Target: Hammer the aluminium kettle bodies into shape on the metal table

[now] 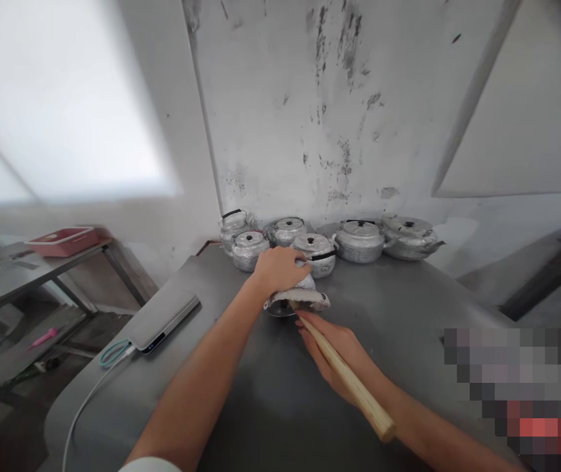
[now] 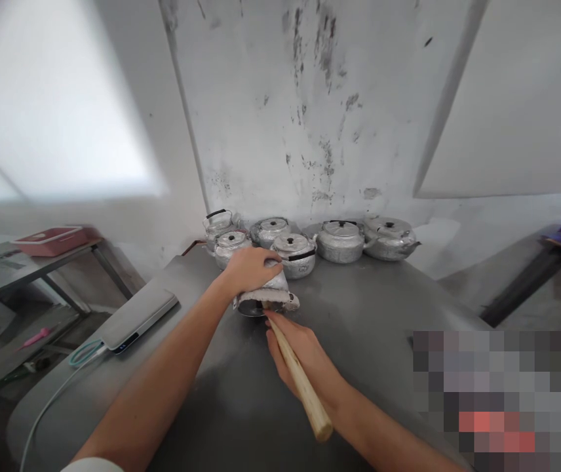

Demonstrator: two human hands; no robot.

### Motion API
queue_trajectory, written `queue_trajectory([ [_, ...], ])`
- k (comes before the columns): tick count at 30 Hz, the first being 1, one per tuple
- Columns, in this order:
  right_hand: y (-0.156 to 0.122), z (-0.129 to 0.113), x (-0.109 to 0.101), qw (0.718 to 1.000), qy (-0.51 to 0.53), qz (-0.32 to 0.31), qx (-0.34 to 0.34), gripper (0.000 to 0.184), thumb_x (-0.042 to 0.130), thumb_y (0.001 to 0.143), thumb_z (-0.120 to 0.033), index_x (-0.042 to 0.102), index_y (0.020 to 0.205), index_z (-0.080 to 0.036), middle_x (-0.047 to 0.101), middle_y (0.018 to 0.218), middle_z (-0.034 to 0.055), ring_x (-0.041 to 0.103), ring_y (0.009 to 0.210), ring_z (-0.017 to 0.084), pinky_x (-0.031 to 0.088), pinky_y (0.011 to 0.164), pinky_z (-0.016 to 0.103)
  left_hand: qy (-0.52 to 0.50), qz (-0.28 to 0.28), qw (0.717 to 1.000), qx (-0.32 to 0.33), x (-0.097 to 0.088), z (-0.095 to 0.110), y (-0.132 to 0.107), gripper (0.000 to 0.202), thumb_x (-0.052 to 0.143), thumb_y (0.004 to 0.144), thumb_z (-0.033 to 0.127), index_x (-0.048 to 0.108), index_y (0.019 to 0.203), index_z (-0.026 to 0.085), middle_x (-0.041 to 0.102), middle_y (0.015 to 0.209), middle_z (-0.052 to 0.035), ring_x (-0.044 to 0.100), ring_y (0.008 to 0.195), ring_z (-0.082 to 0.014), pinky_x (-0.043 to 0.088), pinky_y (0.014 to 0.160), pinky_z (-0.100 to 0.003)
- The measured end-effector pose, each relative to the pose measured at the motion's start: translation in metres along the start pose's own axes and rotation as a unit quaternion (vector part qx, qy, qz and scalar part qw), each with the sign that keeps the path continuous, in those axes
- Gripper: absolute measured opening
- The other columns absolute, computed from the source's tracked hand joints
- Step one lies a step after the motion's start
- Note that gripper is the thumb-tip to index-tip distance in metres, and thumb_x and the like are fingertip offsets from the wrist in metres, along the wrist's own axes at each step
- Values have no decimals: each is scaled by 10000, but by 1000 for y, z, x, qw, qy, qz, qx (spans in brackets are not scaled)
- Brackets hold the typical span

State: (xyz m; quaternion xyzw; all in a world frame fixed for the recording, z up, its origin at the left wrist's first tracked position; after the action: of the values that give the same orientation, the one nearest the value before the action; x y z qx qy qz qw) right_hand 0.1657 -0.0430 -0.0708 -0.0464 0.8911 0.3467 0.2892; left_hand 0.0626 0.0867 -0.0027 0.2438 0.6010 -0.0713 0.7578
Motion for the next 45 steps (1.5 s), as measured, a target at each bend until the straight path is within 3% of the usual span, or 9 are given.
queue_trajectory([
  [5, 1, -1, -1, 1000, -4, 7, 0, 351, 474, 991, -218, 648, 1285, -135, 797, 1060, 132, 789, 921, 206, 621, 818, 262, 0, -2, 1000, -4, 0, 0, 0, 396, 489, 932, 518, 764, 1164, 353, 773, 1135, -26, 699, 1051, -312, 526, 918, -417],
  [10, 0, -2, 1, 1000, -5, -9, -10, 327, 479, 983, -204, 658, 1255, -171, 800, 989, 87, 787, 865, 192, 618, 773, 252, 4, -7, 1000, -6, 0, 1, -1, 404, 478, 938, 516, 755, 1185, 356, 768, 1150, -22, 695, 1064, -308, 524, 928, -415],
  [14, -2, -1, -1, 1000, -12, 7, -12, 346, 476, 991, -205, 636, 1296, -171, 788, 1065, 106, 782, 919, 196, 612, 818, 260, -2, -8, 1000, -6, -1, 1, -2, 403, 486, 927, 515, 758, 1178, 355, 771, 1143, -17, 699, 1050, -313, 530, 914, -425],
  [19, -1, -2, 3, 999, -25, -34, -20, 334, 479, 981, -196, 660, 1262, -189, 800, 983, 79, 783, 780, 187, 614, 715, 250, -1, -9, 1000, -4, -1, 1, -1, 403, 486, 932, 514, 756, 1182, 350, 769, 1154, -21, 695, 1070, -309, 524, 936, -421],
  [24, 2, -5, -5, 1000, -25, 11, -12, 328, 474, 977, -201, 662, 1244, -179, 804, 1023, 90, 790, 891, 198, 619, 787, 256, 7, -8, 1000, -4, 2, 0, 0, 401, 485, 940, 514, 748, 1197, 354, 765, 1164, -23, 690, 1091, -307, 513, 965, -427],
  [28, 2, -6, -3, 1000, -21, -10, -15, 319, 493, 972, -214, 675, 1232, -180, 810, 963, 80, 793, 821, 200, 621, 728, 248, 12, -13, 1000, -6, 2, 1, 0, 408, 471, 950, 520, 738, 1215, 363, 760, 1177, -22, 685, 1105, -303, 506, 979, -429],
  [33, 0, -2, -5, 1000, -16, 5, -4, 341, 498, 987, -224, 653, 1285, -170, 795, 1075, 109, 785, 934, 216, 617, 833, 272, 10, -16, 1000, -7, 0, 2, -1, 412, 476, 951, 517, 742, 1217, 349, 760, 1173, -33, 686, 1099, -301, 511, 972, -413],
  [41, 0, -5, -7, 1000, -8, 14, 4, 336, 473, 993, -226, 666, 1260, -160, 805, 1043, 114, 792, 910, 218, 626, 788, 266, 10, -12, 1000, -6, 1, 1, -1, 407, 486, 954, 515, 742, 1223, 350, 763, 1167, -29, 689, 1093, -296, 513, 972, -406],
  [45, 2, -3, -3, 1000, -17, -18, 4, 324, 481, 981, -228, 685, 1226, -172, 813, 991, 98, 798, 871, 225, 633, 760, 274, 2, -15, 1000, -1, 0, 3, -1, 404, 491, 948, 510, 746, 1213, 344, 763, 1167, -28, 684, 1100, -297, 517, 970, -406],
])
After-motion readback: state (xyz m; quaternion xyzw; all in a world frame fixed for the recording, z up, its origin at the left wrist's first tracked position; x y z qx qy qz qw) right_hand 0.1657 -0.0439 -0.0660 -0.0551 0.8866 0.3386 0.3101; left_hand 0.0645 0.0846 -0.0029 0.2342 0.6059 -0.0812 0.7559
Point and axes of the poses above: each hand's wrist, its own y-axis towards the middle knuckle, its own x-axis out of the palm, z = x × y, the point moved 7 cm from there along y, towards the middle knuckle
